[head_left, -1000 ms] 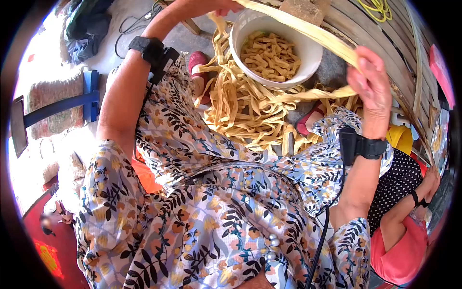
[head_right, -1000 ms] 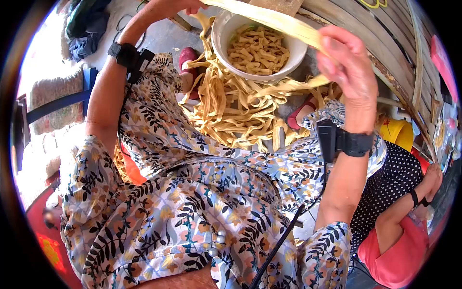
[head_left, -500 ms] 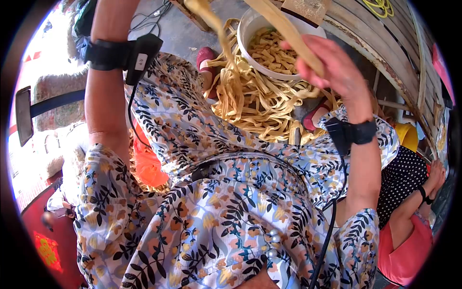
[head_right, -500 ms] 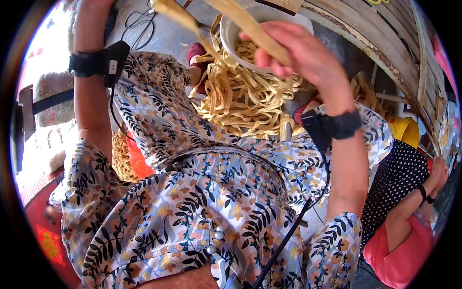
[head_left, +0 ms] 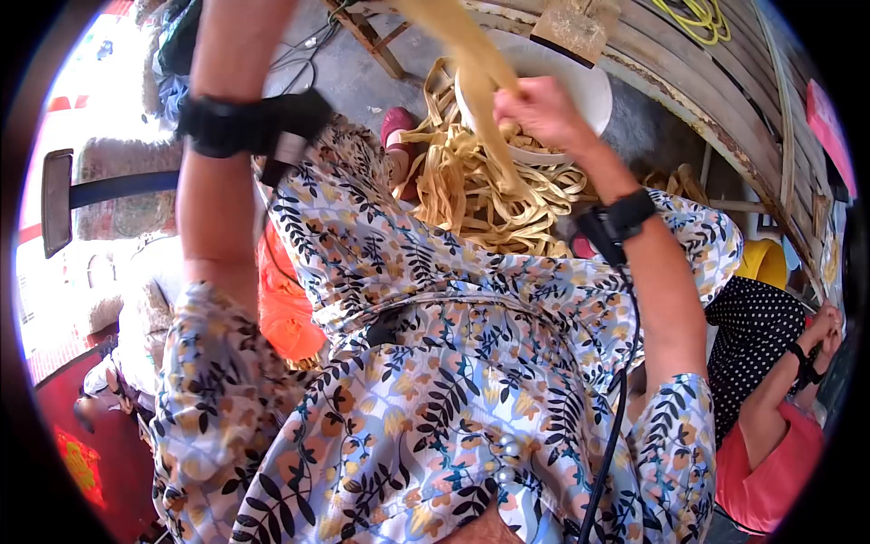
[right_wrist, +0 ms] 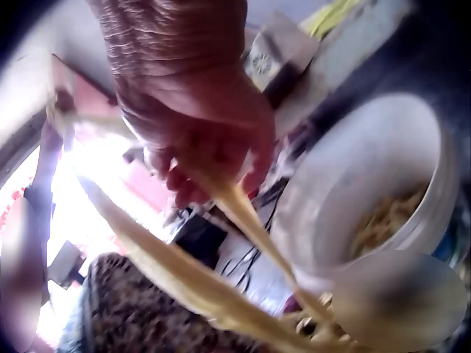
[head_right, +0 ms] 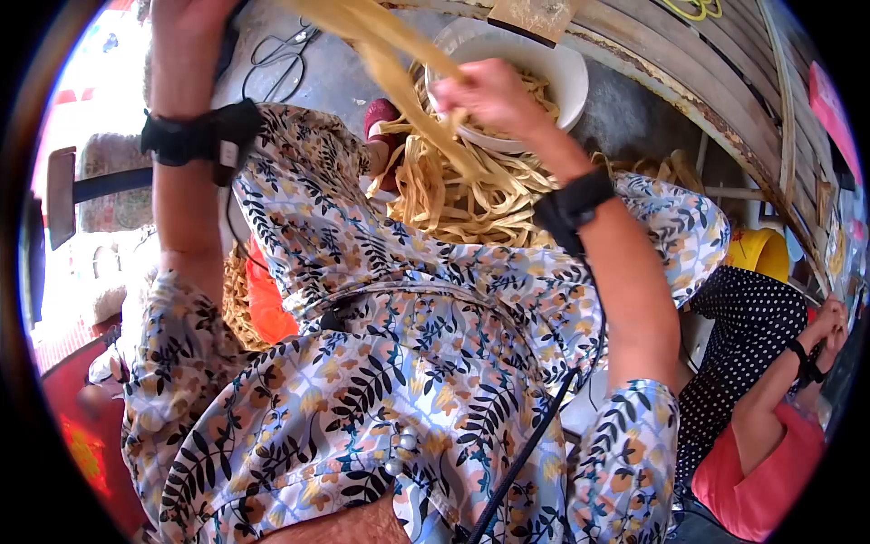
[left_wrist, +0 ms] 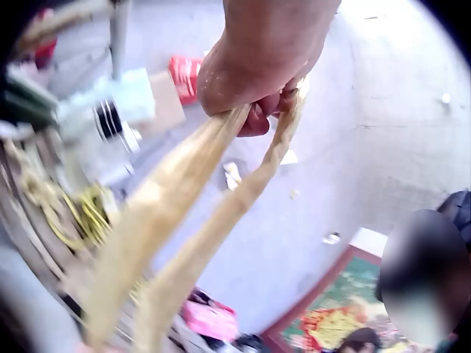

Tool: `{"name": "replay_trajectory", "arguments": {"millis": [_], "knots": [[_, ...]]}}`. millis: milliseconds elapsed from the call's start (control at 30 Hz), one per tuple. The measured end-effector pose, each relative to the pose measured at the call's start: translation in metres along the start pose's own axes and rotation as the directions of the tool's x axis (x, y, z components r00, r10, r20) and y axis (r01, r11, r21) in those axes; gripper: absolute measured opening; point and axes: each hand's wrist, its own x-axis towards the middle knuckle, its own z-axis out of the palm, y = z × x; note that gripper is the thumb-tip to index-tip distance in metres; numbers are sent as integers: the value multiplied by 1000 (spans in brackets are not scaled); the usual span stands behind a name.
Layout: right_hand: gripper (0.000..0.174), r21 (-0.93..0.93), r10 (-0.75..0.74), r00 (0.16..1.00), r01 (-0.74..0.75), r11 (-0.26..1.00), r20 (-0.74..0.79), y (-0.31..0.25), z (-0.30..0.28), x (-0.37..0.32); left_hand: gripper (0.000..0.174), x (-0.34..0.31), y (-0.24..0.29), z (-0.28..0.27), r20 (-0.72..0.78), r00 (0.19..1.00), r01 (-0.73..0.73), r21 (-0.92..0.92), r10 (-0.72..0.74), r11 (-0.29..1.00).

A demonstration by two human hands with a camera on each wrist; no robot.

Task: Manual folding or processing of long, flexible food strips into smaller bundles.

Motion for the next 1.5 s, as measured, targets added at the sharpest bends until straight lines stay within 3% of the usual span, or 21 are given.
{"name": "replay_trajectory", "arguments": {"millis": [33, 100, 167, 200, 267, 300, 367, 467, 567, 667, 700, 767, 867, 933, 967, 1033, 1167, 1300, 1367, 1433, 1500], "knots": [[23, 42, 138, 990, -137, 990, -34, -12, -16, -9, 20, 16, 16, -63, 73, 997, 18, 36, -21, 999], [19, -423, 61, 994, -95, 901, -92, -53, -59, -24, 24, 44, 42, -184, 213, 971, 88, 117, -111, 989], [14, -511, 149, 973, -219, 831, -176, -79, -92, -47, 29, 42, 53, -273, 403, 878, 158, 262, -257, 952], [14, -458, 185, 961, -262, 849, -207, -73, -101, -56, 30, 37, 53, -290, 288, 896, 139, 544, -340, 827], [14, -367, 241, 931, -333, 869, -273, -62, -116, -66, 33, 25, 23, -269, 148, 915, -78, 977, -374, 197], [14, -357, 280, 915, -375, 856, -289, -66, -95, -58, 34, 18, 1, -248, 214, 916, -262, 960, -338, -103], [16, -293, 281, 954, -300, 908, -104, -57, -61, -39, 37, 0, -42, -182, 551, 791, -610, 742, -266, -278], [17, -287, 261, 960, -224, 931, 98, -42, -19, -23, 43, -30, -90, -73, 661, 643, -653, 737, -387, 173], [16, -563, -161, 986, 153, 812, 37, -36, -8, -18, 41, -56, -155, -35, 597, 576, -398, 801, -558, 447], [14, -549, 30, 999, -34, 835, -15, -57, -28, -19, 20, -47, -165, -34, 317, 438, 30, 930, -841, 366], [14, -542, 125, 990, -137, 829, -59, -59, -40, -23, 16, -45, -159, -39, 294, 536, 37, 928, -791, 370], [12, -358, 146, 981, -182, 916, -125, -48, -61, -32, 15, -21, -155, -67, 432, 592, -250, 901, -680, 355], [13, -334, 130, 977, -181, 925, -167, -44, -59, -36, 14, -13, -163, -75, 319, 577, -177, 947, -751, 267], [15, -454, 102, 986, -151, 878, -131, -40, -41, -31, 16, -28, -173, -52, 474, 600, -196, 868, -644, 456], [15, -583, -50, 989, -40, 811, -138, -38, -39, -29, 17, -35, -179, -36, 543, 608, -204, 812, -579, 547], [17, -800, -338, 938, 144, 582, -78, -35, -37, -25, 19, -37, -189, -25, 521, 642, -274, 842, -563, 465], [15, -492, 16, 936, -199, 848, -351, -36, -53, -32, 20, -33, -185, -33, 375, 636, -51, 893, -674, 448], [19, -499, -7, 912, -218, 839, -411, -32, -46, -31, 21, -42, -201, -27, 551, 781, -377, 792, -295, 481], [28, -217, 185, 869, -312, 925, -459, -39, -57, -30, 22, -38, -200, -26, 571, 799, -466, 785, -185, 409], [29, 110, 399, 820, -390, 914, -411, -56, -68, -37, 22, -40, -193, -23, 571, 796, -471, 793, -202, 387], [30, 112, 450, 777, -450, 886, -440, -47, -69, -38, 23, -41, -188, -20, 567, 789, -466, 804, -238, 371]]}}
